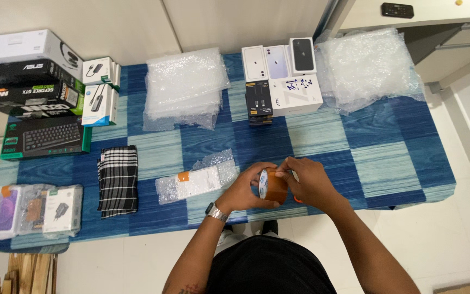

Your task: The person wraps a small box in bubble wrap and secures it with tape using a pair of scissors.

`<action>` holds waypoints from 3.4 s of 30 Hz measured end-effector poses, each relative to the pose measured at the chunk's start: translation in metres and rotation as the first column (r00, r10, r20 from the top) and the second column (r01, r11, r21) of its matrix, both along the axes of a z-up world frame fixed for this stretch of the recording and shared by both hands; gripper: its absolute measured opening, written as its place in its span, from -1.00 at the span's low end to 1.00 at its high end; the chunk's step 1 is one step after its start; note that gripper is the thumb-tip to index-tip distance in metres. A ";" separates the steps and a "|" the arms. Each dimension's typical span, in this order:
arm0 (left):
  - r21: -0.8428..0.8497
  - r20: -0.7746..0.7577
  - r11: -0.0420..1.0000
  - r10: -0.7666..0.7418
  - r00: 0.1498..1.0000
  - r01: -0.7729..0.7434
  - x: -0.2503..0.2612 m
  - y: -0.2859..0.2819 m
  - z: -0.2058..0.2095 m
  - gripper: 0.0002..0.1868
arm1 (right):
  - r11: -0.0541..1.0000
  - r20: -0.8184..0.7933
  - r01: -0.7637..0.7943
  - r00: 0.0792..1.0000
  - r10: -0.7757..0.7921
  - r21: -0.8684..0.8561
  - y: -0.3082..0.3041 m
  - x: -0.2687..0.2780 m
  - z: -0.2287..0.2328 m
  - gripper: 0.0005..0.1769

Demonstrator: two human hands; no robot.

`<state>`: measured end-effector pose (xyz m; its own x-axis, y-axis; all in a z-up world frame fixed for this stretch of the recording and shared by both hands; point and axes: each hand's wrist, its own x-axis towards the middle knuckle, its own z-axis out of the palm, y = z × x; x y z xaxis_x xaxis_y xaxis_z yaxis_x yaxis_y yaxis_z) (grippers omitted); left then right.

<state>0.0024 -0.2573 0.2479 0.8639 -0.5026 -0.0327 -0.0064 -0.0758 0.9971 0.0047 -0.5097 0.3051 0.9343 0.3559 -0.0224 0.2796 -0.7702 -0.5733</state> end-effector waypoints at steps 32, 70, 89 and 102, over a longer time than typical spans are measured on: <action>0.134 -0.004 0.968 -0.215 0.977 0.214 -0.006 0.026 0.056 0.51 | 0.949 -0.274 0.213 0.951 -0.146 0.232 0.023 0.000 0.055 -0.75; 0.087 0.061 0.983 -0.170 0.984 0.164 -0.028 0.029 0.065 0.12 | 0.907 -0.123 0.415 0.906 -0.404 0.077 -0.050 0.019 -0.091 -0.64; 0.014 0.115 0.999 -0.038 0.993 0.036 -0.030 0.053 0.065 0.15 | 0.915 -0.500 0.376 0.770 -0.396 -0.145 -0.084 -0.018 -0.239 -0.26; 0.117 0.155 0.985 -0.147 0.977 0.130 -0.002 0.060 0.106 0.07 | 0.940 -0.673 -0.181 0.660 0.333 0.288 -0.107 0.050 0.060 -0.18</action>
